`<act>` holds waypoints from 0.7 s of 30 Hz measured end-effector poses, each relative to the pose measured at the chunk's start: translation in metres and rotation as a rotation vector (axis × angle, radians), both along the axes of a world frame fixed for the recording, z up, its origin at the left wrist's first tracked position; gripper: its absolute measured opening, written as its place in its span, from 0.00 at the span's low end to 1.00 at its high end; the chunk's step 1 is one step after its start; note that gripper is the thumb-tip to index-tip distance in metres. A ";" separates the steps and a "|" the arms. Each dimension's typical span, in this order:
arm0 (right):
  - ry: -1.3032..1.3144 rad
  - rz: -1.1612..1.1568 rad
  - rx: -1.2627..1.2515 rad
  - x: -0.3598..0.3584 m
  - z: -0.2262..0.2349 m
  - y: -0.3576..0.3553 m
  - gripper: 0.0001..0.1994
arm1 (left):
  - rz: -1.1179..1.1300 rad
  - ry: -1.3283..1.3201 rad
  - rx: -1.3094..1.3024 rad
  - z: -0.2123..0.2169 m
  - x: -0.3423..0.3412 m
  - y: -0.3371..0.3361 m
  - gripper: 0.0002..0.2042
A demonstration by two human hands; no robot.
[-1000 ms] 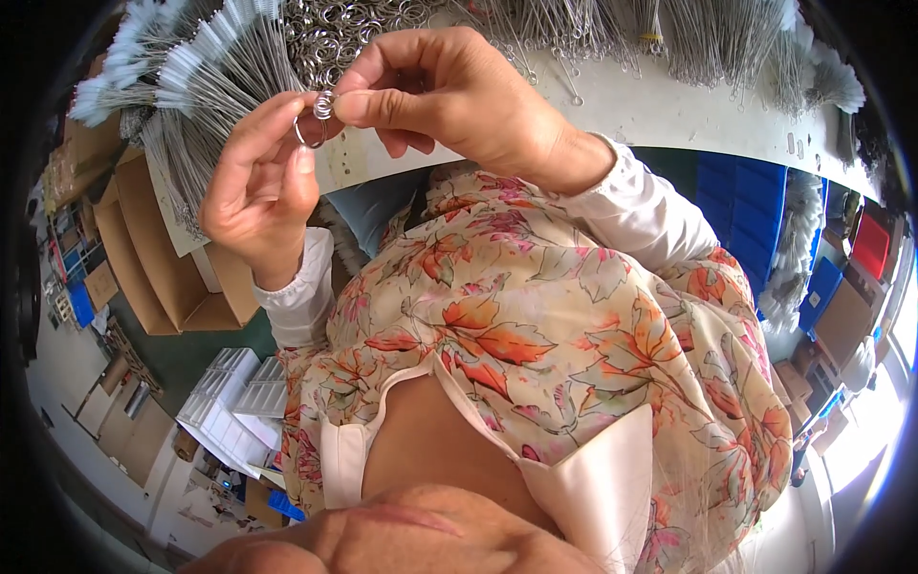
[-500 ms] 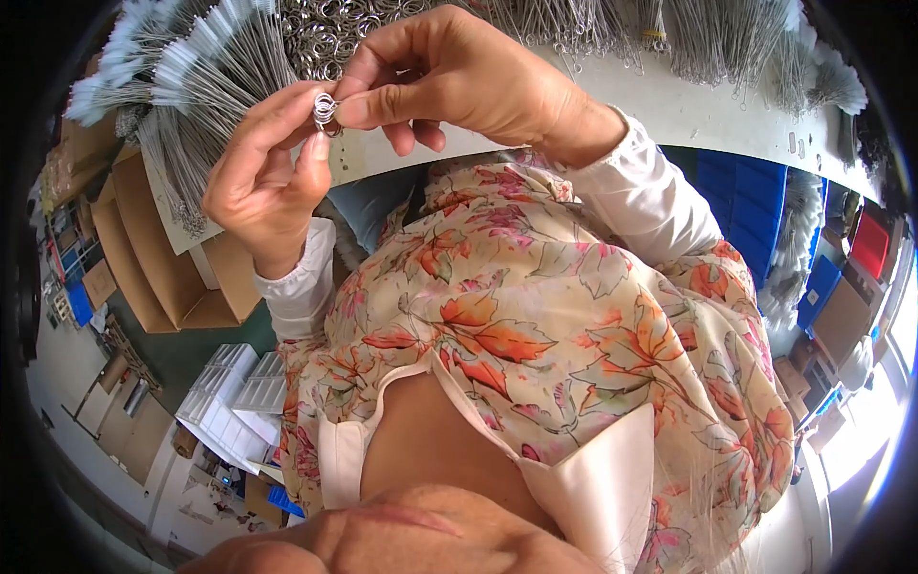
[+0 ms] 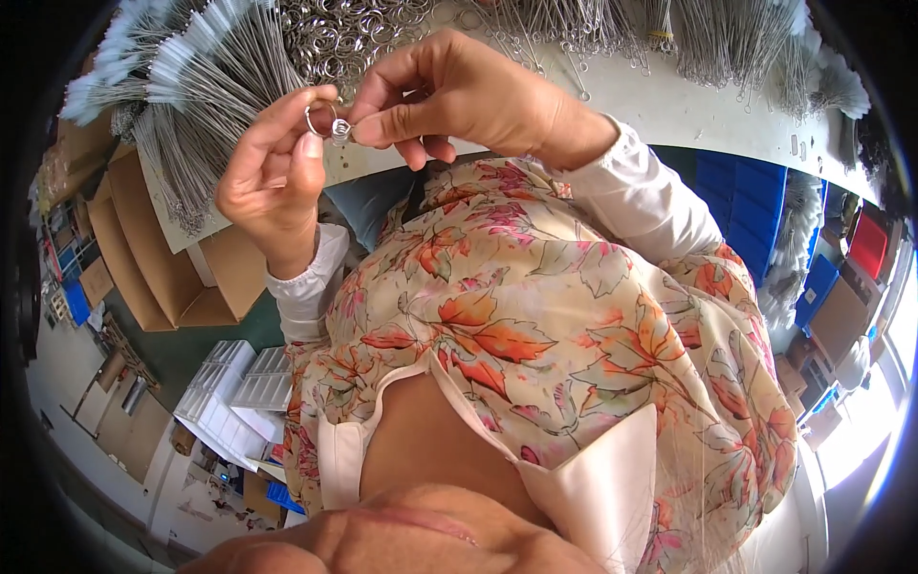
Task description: The person is assembling small white cleaning brushes by attaching metal rings to the wire handles.
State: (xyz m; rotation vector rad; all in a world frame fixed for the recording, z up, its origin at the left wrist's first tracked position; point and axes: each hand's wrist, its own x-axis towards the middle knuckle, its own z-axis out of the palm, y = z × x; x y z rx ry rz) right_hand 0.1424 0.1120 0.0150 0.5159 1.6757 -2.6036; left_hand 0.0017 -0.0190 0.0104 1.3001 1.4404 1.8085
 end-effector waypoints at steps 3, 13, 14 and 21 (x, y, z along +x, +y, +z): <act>0.009 0.000 0.041 0.002 -0.003 -0.003 0.09 | -0.004 0.111 0.005 0.003 -0.002 -0.001 0.14; 0.079 -0.176 0.110 -0.002 0.008 -0.010 0.09 | 0.121 0.390 0.037 0.002 -0.004 0.007 0.14; 0.058 -0.178 0.124 -0.003 0.007 -0.010 0.08 | 0.108 0.440 0.036 0.003 -0.006 0.007 0.13; -0.077 0.064 0.087 -0.008 0.025 0.016 0.09 | 0.031 0.212 0.017 0.002 -0.008 0.004 0.14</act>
